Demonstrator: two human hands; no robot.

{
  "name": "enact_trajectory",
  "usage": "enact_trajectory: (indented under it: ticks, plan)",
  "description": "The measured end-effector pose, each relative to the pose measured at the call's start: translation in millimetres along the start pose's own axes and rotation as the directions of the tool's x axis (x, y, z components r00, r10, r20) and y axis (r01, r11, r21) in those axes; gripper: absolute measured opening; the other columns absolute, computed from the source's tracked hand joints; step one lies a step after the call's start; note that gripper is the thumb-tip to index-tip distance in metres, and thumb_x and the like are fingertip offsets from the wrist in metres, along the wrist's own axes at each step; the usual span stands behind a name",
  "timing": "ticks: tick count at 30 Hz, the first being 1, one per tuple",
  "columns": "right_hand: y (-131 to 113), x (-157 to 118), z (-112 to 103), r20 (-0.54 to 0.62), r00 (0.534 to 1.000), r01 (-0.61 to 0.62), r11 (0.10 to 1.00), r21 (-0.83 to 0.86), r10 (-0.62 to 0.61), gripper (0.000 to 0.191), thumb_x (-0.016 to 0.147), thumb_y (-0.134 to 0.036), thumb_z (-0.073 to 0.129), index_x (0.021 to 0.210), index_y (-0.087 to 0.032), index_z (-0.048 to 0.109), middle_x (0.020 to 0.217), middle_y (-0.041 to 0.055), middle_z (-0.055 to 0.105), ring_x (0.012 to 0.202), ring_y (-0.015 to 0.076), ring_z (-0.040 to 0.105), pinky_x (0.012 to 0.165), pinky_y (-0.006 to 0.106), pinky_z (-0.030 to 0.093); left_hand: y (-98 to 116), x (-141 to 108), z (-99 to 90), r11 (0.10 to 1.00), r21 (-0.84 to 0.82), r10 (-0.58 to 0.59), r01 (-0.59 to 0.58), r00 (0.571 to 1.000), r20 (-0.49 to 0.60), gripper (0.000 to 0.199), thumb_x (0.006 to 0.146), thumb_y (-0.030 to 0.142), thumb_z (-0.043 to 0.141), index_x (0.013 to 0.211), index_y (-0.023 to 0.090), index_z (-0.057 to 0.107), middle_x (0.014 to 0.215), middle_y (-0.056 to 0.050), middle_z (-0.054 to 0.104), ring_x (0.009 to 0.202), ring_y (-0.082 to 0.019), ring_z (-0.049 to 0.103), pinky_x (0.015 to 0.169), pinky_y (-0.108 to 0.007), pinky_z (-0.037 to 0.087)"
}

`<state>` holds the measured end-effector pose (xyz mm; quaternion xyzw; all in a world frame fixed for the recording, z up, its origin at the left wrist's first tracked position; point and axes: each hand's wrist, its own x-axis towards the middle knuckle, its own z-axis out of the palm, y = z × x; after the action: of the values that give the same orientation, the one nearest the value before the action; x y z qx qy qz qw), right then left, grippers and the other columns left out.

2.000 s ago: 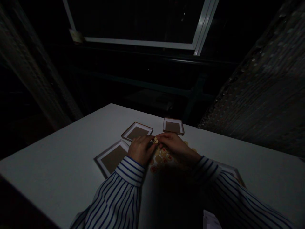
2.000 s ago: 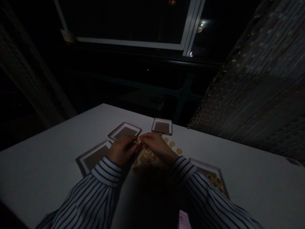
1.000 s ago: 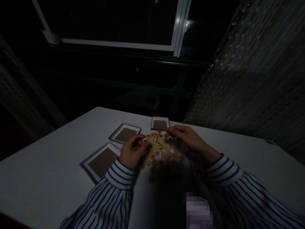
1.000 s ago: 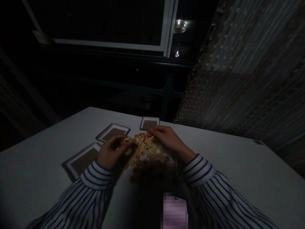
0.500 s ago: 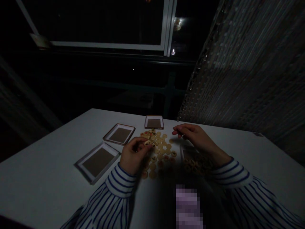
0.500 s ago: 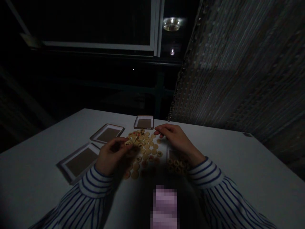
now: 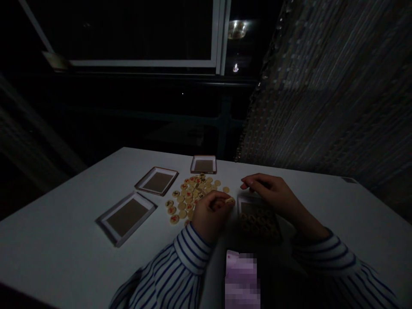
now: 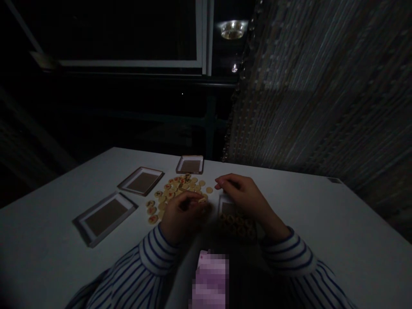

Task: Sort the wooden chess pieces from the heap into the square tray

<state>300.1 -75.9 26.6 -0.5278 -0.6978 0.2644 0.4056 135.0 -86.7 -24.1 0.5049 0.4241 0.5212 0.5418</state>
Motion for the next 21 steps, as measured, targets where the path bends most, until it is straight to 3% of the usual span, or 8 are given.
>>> enact_trajectory:
  ticks: [4, 11, 16, 21]
  plan:
    - [2, -3, -9, 0.026, 0.999, 0.026, 1.0, -0.018, -0.025, 0.024, 0.077, -0.037, 0.049, 0.08, -0.018, 0.064, 0.081, 0.0034, 0.066, 0.078, 0.0166, 0.057, 0.074, 0.029, 0.042, 0, 5, 14.5, 0.999, -0.038, 0.019, -0.018, 0.999, 0.039, 0.016, 0.061, 0.024, 0.065, 0.072, 0.016, 0.058, 0.053, 0.005, 0.052, 0.045, -0.006, 0.046, 0.043, -0.017, 0.036]
    - [1, -4, -26, 0.034, 0.998, 0.053, 0.997, -0.058, -0.051, 0.023, 0.078, -0.035, 0.049, 0.082, -0.017, 0.063, 0.08, 0.0034, 0.066, 0.078, 0.0162, 0.058, 0.072, 0.027, 0.044, 7, 17, 38.1, 0.994, -0.105, 0.037, -0.036, 0.999, 0.005, 0.017, 0.059, 0.025, 0.067, 0.068, 0.013, 0.058, 0.052, 0.003, 0.054, 0.043, -0.005, 0.045, 0.041, -0.016, 0.033]
    - [4, -6, -31, 0.086, 0.996, 0.028, 0.993, -0.116, -0.018, 0.023, 0.078, -0.033, 0.048, 0.087, -0.016, 0.062, 0.083, 0.0037, 0.066, 0.08, 0.0161, 0.059, 0.072, 0.027, 0.044, -7, 9, 40.6, 0.99, -0.143, -0.011, 0.013, 1.0, 0.011, 0.019, 0.058, 0.026, 0.068, 0.07, 0.013, 0.061, 0.056, 0.001, 0.06, 0.051, -0.009, 0.054, 0.048, -0.019, 0.041]
    - [12, -5, -32, 0.172, 0.985, 0.047, 0.976, -0.214, -0.01, 0.023, 0.079, -0.031, 0.047, 0.089, -0.018, 0.062, 0.088, 0.0036, 0.065, 0.081, 0.0153, 0.058, 0.069, 0.025, 0.044, -21, 3, 37.4, 0.998, -0.064, -0.014, 0.017, 0.999, 0.041, 0.013, 0.063, 0.023, 0.063, 0.074, 0.015, 0.064, 0.071, -0.003, 0.067, 0.066, -0.014, 0.061, 0.06, -0.022, 0.048]
